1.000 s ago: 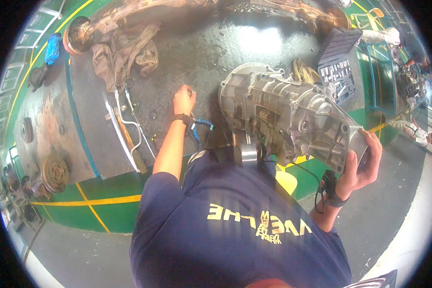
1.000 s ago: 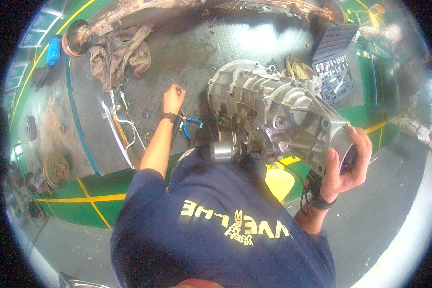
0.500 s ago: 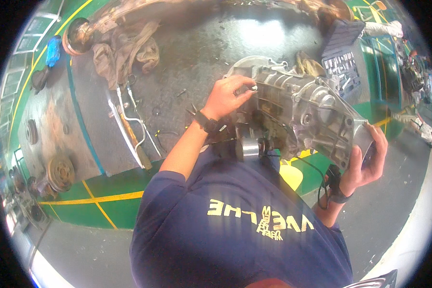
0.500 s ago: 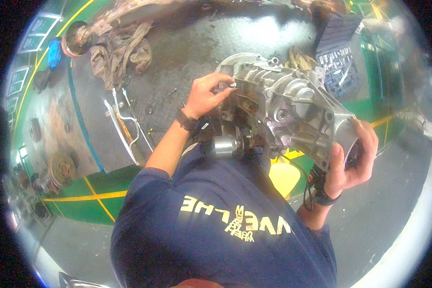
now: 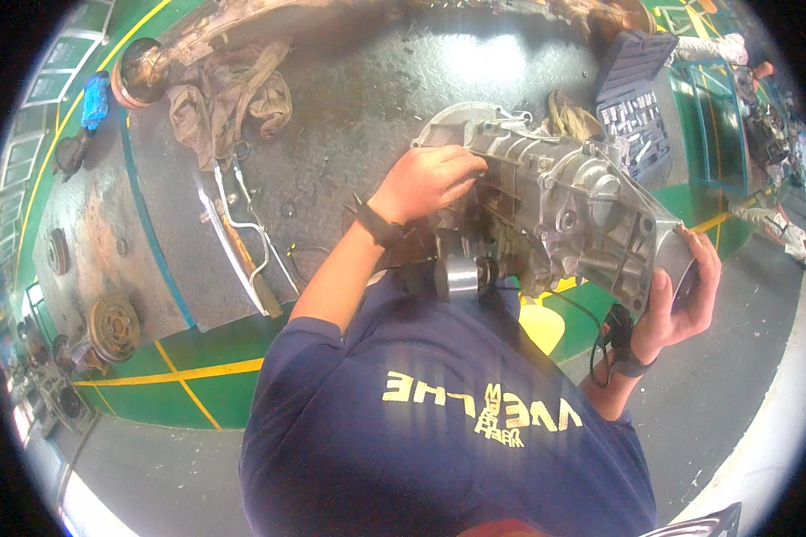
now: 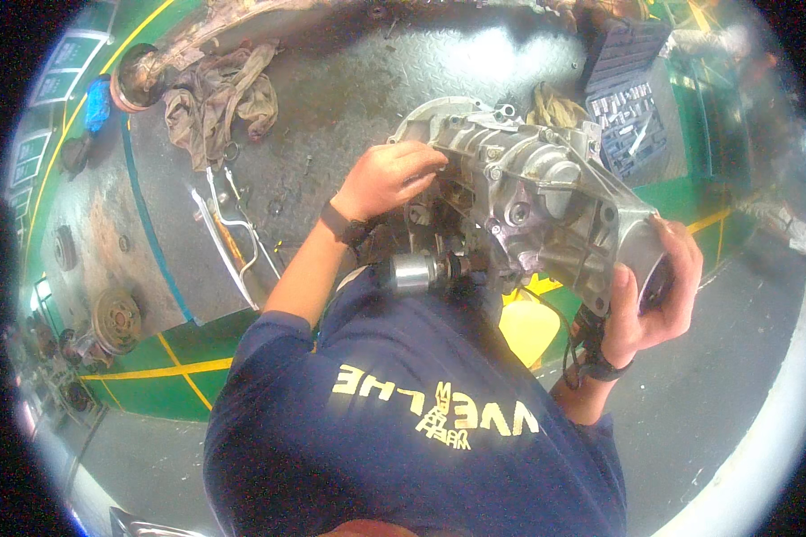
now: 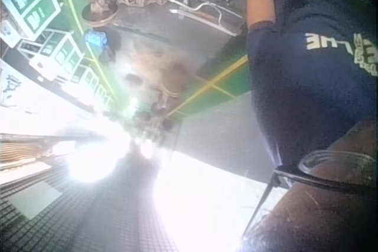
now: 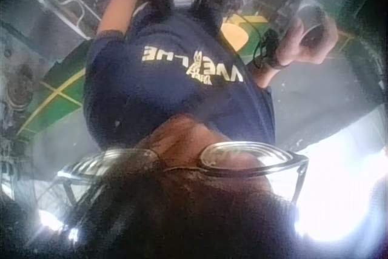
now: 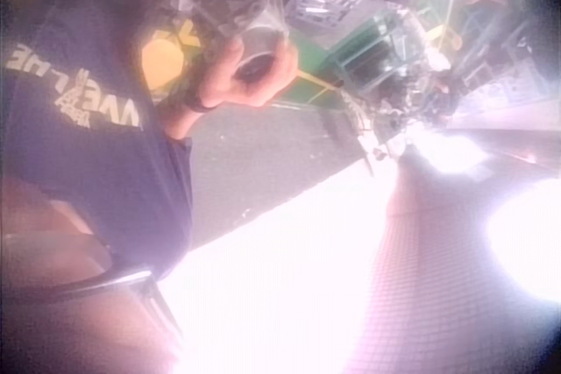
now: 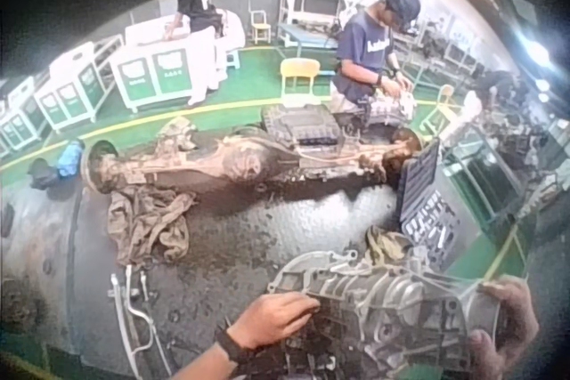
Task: The person assembles components into a mechanical housing by hand and with a socket wrench, inserting a shaft and tightening a bolt.
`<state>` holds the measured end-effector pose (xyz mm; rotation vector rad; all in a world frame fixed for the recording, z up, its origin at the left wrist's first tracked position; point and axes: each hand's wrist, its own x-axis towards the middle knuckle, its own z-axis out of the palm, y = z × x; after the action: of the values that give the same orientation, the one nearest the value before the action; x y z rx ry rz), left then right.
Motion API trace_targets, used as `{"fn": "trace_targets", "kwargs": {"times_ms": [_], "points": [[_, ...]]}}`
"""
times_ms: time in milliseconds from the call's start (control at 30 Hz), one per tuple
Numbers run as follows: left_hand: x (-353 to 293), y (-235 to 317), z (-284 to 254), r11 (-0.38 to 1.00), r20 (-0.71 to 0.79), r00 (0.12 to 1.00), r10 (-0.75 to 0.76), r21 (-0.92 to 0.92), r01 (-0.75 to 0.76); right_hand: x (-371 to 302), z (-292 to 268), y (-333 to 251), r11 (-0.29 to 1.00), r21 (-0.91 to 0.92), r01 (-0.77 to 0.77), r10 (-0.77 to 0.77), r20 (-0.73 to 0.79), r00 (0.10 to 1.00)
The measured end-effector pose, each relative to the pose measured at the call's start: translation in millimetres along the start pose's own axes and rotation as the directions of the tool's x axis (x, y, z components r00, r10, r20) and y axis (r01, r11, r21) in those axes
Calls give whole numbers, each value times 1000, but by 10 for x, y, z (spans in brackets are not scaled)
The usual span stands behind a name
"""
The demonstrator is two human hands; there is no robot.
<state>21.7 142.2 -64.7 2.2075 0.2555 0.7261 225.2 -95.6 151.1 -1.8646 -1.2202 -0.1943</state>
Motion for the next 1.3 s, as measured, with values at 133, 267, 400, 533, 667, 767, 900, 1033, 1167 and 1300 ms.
{"fn": "trace_targets", "kwargs": {"times_ms": [133, 267, 400, 533, 667, 767, 900, 1033, 1167, 1300], "points": [[14, 12, -32, 999, -3, 1000, 10, 35, -10, -1, 3, -8, 1000, -16, 7, -6, 4, 1000], [-13, -51, 12, 998, 76, 997, 5, 63, -9, 6, 9, -26, 1000, -27, -3, 3, 2, 1000], [20, 66, -211, 995, 25, 996, -84, -46, 85, -7, 15, 16, 1000, 0, 8, -8, -8, 1000], [-110, -136, -243, 859, -140, 895, -423, -375, 348, 0, 15, -3, 1000, 6, 6, -6, -3, 1000], [-74, -383, -212, 427, 133, 728, -672, -734, 529, 5, 1, -28, 1000, 8, -11, 11, -7, 1000], [97, -374, -146, 437, 100, 742, -662, -753, 492, 4, 0, 26, 1000, 19, 12, -12, -1, 1000], [466, -245, -50, 670, -36, 866, -499, -650, 359, -4, -3, 2, 1000, 26, -16, 16, -5, 1000], [710, -207, 71, 654, 41, 898, -438, -671, 349, -6, 2, 9, 999, 49, -6, 6, -2, 1000], [765, -332, 185, 675, 116, 919, -377, -645, 358, -18, -2, 2, 999, 45, -12, 13, -8, 1000], [838, -325, 176, 697, 157, 921, -356, -613, 373, -9, -10, -12, 999, 34, -9, 9, -7, 1000]]}}
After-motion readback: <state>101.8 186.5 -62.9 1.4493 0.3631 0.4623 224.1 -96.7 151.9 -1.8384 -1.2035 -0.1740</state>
